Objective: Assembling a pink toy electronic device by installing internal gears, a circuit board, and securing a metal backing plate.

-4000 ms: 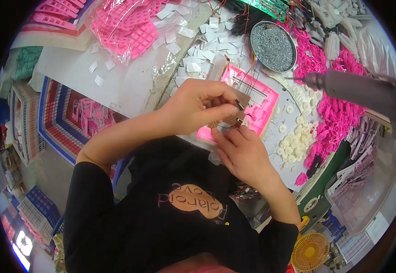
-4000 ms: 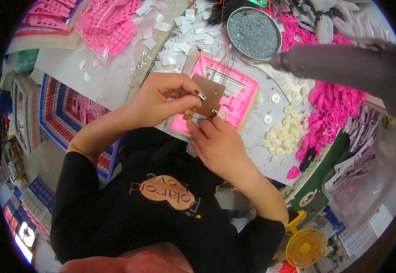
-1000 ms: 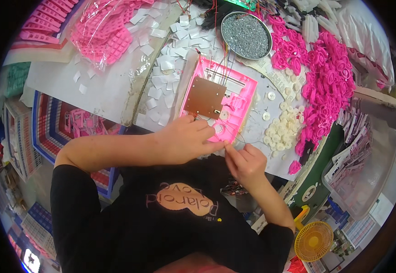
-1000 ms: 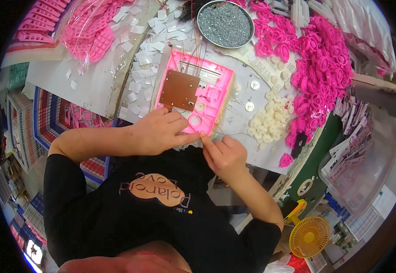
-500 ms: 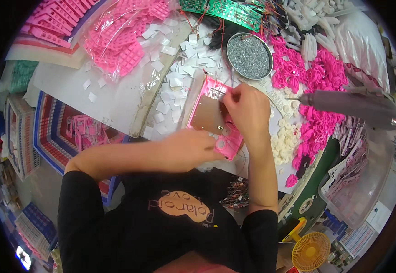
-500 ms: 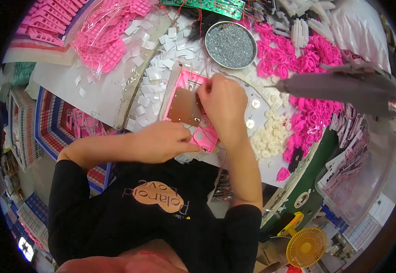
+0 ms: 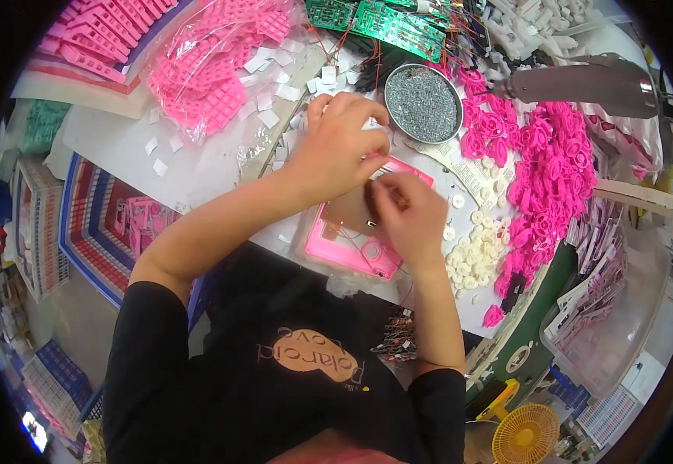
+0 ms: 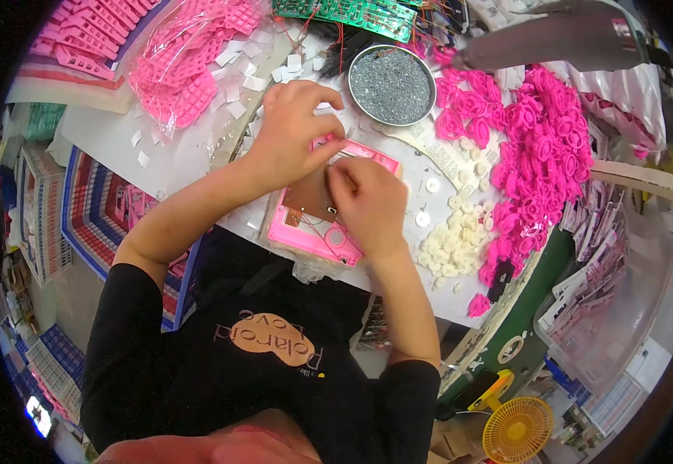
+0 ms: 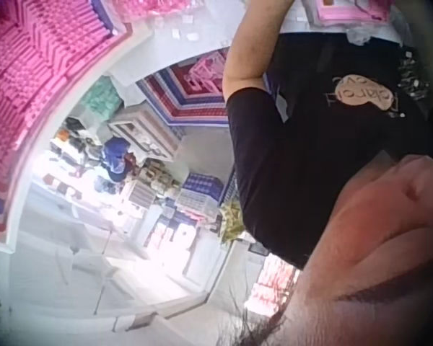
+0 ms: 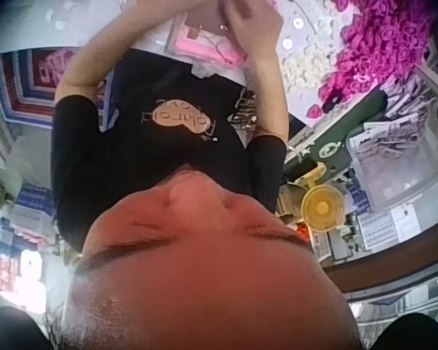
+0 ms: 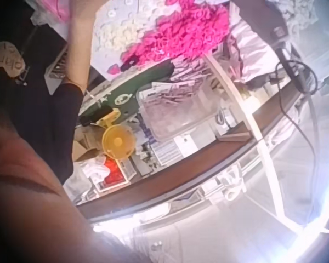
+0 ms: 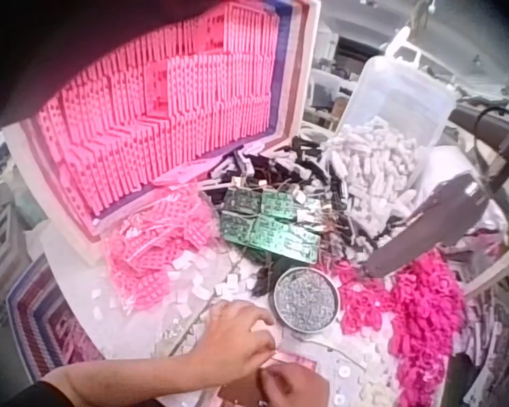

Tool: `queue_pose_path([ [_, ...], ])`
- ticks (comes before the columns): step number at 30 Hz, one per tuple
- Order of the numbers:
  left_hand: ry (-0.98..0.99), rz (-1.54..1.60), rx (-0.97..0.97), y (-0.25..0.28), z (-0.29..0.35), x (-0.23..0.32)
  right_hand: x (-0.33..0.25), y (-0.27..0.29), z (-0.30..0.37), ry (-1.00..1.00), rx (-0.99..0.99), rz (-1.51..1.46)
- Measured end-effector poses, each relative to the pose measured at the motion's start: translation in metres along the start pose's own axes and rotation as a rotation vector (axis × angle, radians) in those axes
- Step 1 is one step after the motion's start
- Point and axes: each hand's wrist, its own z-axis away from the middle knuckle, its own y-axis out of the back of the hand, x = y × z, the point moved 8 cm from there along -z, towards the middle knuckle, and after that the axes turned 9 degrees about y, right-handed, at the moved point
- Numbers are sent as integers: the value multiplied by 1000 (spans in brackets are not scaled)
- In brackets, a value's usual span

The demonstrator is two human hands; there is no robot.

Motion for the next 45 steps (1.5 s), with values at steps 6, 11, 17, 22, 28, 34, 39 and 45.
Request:
queue_pose_path([
  [6,-79,44,-223,-15,0,-2,-46,-9,5,381,-320,224],
  [11,-99,-53,-284,-26,5,15,-33,41,3,367,-18,271],
  [17,-2,-18,-204,-14,12,12,-4,30,6,248,-114,360],
  [22,216,127,-220,-8,18,-3,-19,33,-17,300,1,442],
  [28,76,154,-153,-4,17,4,20,18,-31,446,-170,363],
  [34,66,50,-196,-6,20,2,-12,22,-19,451,-167,526],
  [39,56,14,-269,-15,16,6,-25,2,-2,373,-459,568],
  [45,-42,-14,-384,-24,8,17,-32,4,22,280,-340,433],
])
